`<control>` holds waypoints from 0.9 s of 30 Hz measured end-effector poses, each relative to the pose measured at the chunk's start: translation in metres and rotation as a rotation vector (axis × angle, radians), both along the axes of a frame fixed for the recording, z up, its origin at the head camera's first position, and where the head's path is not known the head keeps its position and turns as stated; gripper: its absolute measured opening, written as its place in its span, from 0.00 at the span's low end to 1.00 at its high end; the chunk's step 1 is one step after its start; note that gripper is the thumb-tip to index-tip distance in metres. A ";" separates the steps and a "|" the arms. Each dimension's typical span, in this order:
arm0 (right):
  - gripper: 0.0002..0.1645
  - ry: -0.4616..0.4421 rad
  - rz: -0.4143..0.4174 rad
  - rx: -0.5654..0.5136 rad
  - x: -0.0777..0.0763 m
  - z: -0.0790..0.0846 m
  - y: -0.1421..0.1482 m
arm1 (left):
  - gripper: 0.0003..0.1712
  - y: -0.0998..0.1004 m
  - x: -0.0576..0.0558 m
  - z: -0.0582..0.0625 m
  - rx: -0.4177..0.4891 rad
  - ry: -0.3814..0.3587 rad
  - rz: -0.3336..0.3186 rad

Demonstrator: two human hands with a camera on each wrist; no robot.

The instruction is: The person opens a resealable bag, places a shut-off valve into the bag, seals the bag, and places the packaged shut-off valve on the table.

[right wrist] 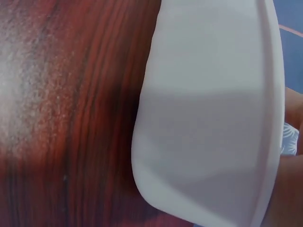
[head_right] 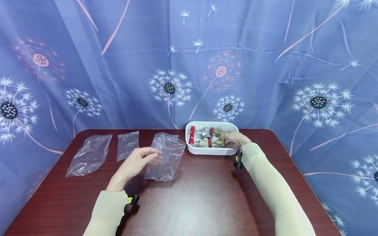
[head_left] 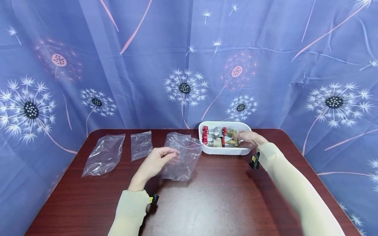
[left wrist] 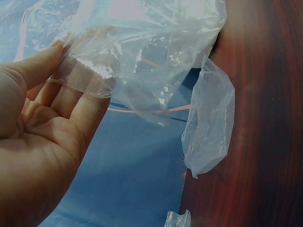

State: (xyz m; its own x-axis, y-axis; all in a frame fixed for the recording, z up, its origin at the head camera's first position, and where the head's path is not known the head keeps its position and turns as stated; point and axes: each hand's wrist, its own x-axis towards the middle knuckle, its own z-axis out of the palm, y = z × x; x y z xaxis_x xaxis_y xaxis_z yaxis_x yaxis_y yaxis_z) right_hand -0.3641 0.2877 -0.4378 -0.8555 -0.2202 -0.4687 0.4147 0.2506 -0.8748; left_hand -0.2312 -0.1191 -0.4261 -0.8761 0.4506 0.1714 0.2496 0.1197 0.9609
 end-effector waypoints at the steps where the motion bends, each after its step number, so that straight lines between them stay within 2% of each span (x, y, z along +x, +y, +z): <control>1: 0.02 -0.001 -0.029 -0.009 0.000 0.000 -0.001 | 0.16 0.000 0.000 0.000 0.001 -0.001 0.000; 5: 0.04 -0.017 -0.099 -0.030 0.001 0.004 -0.005 | 0.17 -0.001 0.000 0.000 -0.002 -0.006 -0.006; 9: 0.07 -0.002 -0.115 -0.012 0.002 0.013 -0.008 | 0.17 -0.002 0.000 0.000 -0.003 -0.007 -0.004; 15: 0.22 0.075 -0.115 0.064 0.005 0.034 -0.011 | 0.16 -0.002 -0.001 0.000 -0.005 0.000 0.004; 16: 0.24 0.085 -0.110 0.073 0.007 0.039 -0.011 | 0.15 -0.002 0.001 0.004 -0.007 0.001 0.003; 19: 0.23 0.104 -0.115 0.064 0.012 0.054 -0.013 | 0.15 -0.001 0.001 0.003 -0.010 0.000 -0.004; 21: 0.19 0.120 -0.110 0.040 0.016 0.064 -0.016 | 0.16 -0.001 0.001 0.002 -0.014 -0.001 -0.012; 23: 0.14 0.140 -0.091 0.013 0.019 0.074 -0.019 | 0.17 0.000 -0.001 -0.002 -0.017 0.000 -0.017; 27: 0.12 0.194 -0.040 0.002 0.027 0.092 -0.029 | 0.17 0.001 -0.001 -0.003 -0.020 0.000 -0.010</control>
